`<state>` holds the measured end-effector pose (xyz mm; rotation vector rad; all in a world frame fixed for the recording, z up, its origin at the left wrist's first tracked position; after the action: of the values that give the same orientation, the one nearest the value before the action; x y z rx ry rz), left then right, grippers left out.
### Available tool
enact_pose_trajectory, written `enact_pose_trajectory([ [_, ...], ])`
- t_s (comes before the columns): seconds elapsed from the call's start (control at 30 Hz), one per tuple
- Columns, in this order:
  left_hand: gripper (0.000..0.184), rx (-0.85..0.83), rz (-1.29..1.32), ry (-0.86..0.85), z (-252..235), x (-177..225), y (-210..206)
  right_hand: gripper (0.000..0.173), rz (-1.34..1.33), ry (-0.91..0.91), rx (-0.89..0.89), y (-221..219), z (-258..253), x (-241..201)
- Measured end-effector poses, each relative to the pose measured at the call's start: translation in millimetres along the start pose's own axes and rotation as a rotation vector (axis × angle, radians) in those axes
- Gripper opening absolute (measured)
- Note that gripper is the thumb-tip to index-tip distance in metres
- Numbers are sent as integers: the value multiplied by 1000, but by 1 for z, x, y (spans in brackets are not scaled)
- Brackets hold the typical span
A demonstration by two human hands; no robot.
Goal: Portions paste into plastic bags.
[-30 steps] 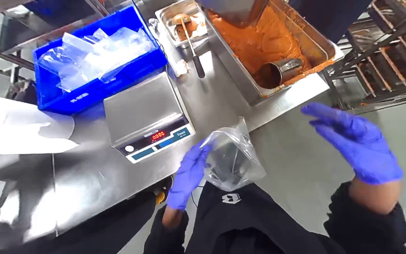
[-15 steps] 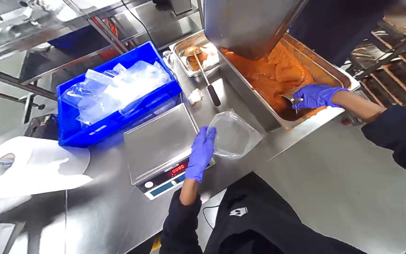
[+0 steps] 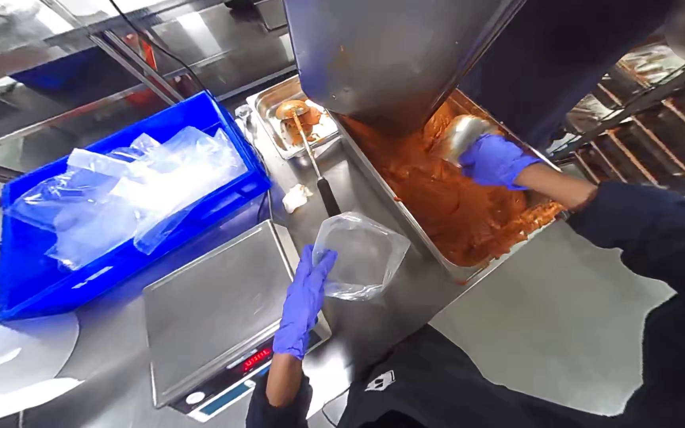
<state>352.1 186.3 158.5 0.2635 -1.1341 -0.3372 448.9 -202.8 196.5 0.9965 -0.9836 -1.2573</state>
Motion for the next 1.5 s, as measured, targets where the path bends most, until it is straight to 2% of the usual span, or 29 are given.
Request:
enact_pose_trajectory([
  [0.17, 38, 21, 70, -9, -2, 3, -3, 20, -93, 192, -276, -43, 15, -70],
  [0.23, 39, 29, 74, -16, 0, 3, -2, 23, -223, 151, -335, -42, 23, -75],
  [0.3, 40, 33, 90, -26, 1, 3, -1, 25, -407, 54, -319, -36, 29, -64],
  [0.37, 40, 37, 113, -16, 0, 4, -1, 21, -638, -75, -224, -30, 38, -41],
  [0.5, 39, 29, 80, -5, -4, 9, -3, 5, -1140, -385, 86, -31, 71, 9],
  [0.6, 41, 31, 63, -10, -6, 12, -5, 8, -1402, -523, 315, -33, 97, 32],
  [0.73, 43, 17, -39, 38, -11, 16, -12, 21, -1616, -479, 559, -32, 120, 52],
  [0.8, 46, -26, -113, 18, -16, 18, -20, 24, -1675, -462, 605, -37, 120, 59],
  [0.87, 48, -75, -154, -2, -22, 20, -28, 25, -1690, -523, 636, -41, 119, 65],
  [0.93, 49, -95, -172, -14, -26, 24, -35, 25, -1640, -535, 677, -29, 123, 65],
  [1.0, 50, -123, -145, -1, -27, 24, -39, 27, -1607, -411, 735, -2, 132, 57],
  [1.07, 50, -143, -119, 4, -28, 23, -41, 29, -1550, -209, 793, 37, 145, 40],
  [1.13, 50, -154, -101, 1, -28, 23, -42, 23, -1427, -40, 846, 73, 159, 19],
  [1.23, 52, -163, -96, -32, -26, 25, -43, 11, -1036, 166, 887, 112, 172, -24],
  [1.27, 52, -170, -92, -33, -25, 24, -43, 12, -896, 260, 895, 123, 175, -46],
  [1.4, 51, -177, -105, -45, -22, 24, -44, 25, -516, 688, 923, 137, 180, -126],
  [1.5, 50, -194, -67, -60, -21, 24, -46, 31, -211, 878, 962, 121, 181, -161],
])
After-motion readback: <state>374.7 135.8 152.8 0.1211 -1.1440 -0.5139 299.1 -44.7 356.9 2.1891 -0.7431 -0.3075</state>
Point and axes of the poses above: each hand's wrist, its own z-axis away from the middle knuckle, its own y-axis out of the back of the hand, x = y × z, the point moved 10 cm from there along -z, towards the middle knuckle, and after that the axes turned 5 degrees about x, right-handed, at the moved point
